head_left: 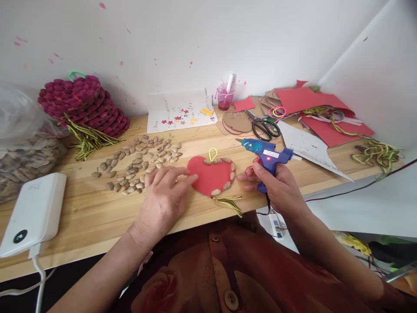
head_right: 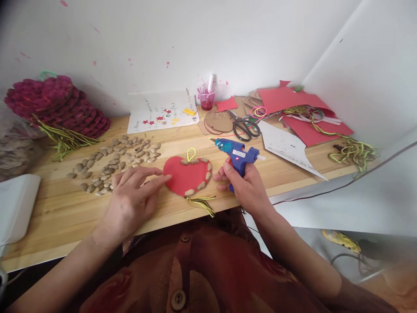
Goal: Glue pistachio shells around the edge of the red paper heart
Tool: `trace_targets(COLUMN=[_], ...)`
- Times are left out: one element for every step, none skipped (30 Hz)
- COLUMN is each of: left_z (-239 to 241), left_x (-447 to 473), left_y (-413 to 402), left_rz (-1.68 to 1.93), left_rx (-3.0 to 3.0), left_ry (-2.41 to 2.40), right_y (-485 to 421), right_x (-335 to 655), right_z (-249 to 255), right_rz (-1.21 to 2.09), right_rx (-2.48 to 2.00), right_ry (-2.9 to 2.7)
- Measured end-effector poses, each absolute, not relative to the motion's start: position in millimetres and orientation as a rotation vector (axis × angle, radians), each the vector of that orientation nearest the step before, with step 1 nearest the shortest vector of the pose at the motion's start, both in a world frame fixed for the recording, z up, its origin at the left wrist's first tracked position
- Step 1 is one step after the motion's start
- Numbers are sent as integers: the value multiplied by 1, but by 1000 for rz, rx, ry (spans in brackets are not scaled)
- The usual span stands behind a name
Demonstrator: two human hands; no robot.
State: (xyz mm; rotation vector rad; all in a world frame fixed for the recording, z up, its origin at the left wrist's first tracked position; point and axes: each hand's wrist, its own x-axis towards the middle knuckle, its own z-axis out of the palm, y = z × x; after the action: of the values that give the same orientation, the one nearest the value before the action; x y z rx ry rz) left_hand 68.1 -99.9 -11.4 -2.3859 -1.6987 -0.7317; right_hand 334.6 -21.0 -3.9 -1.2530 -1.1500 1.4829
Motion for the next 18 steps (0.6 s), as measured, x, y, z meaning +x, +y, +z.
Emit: trace_targets(left_z=[-11, -11, -11, -12, -12, -13, -13, -13, -13, -13, -13, -13, -13, -13, -13, -14, -14, -15], left_x=[73, 79, 85, 90, 95, 98, 99, 99, 98, 96, 94, 91, 89, 87, 86, 86, 85, 85], left_y=[-102, -105, -107, -108, -109, -110, -110, -111, -111, -112, -112, -113, -114, -114, -114, -114, -114, -113], left_rz=[-757, -768, -760, -732, -699, -670, -651, -653, -669, -698, -733, -769, -799, -828, -850, -869, -885, -897], left_rx=[-2463, -2566, -2671, -2756, -2823, -2870, -2902, -2921, -2931, -2928, -2912, -2884, -2854, -2822, -2795, -2773, -2758, -2749], left_ry=[-1650, -1601, -1566, -1550, -1538, -1535, -1536, -1538, -1545, -1557, -1575, -1595, -1612, -1625, -1638, -1645, -1647, -1645], right_y=[-20, -20, -20, -20, -20, -21, -22, -23, -23, -23, -22, -20, -17, -13, -9, -4, 0, 5], right_x=[336, 337, 338, 338, 338, 338, 338, 338, 338, 338, 338, 337, 337, 335, 333, 331, 328, 326], right_z=[-5, -6, -7, -8, -9, -9, -10, -10, -10, -11, -11, -11, -11, -11, -11, -10, -9, -8], right_rz=[1465, 1449, 1434, 1425, 1422, 1425, 1428, 1432, 1432, 1422, 1400, 1371, 1339, 1308, 1283, 1272, 1275, 1293], right_rx=[-1251, -1249, -1249, -1248, -1247, -1245, -1241, -1239, -1236, -1233, -1229, -1226, -1222, -1218, -1215, -1212, -1207, -1202], right_ry=[-1154, -1159, -1165, -1170, -1178, -1185, -1190, -1192, -1194, -1196, -1196, -1196, -1193, -1188, -1182, -1176, -1172, -1174])
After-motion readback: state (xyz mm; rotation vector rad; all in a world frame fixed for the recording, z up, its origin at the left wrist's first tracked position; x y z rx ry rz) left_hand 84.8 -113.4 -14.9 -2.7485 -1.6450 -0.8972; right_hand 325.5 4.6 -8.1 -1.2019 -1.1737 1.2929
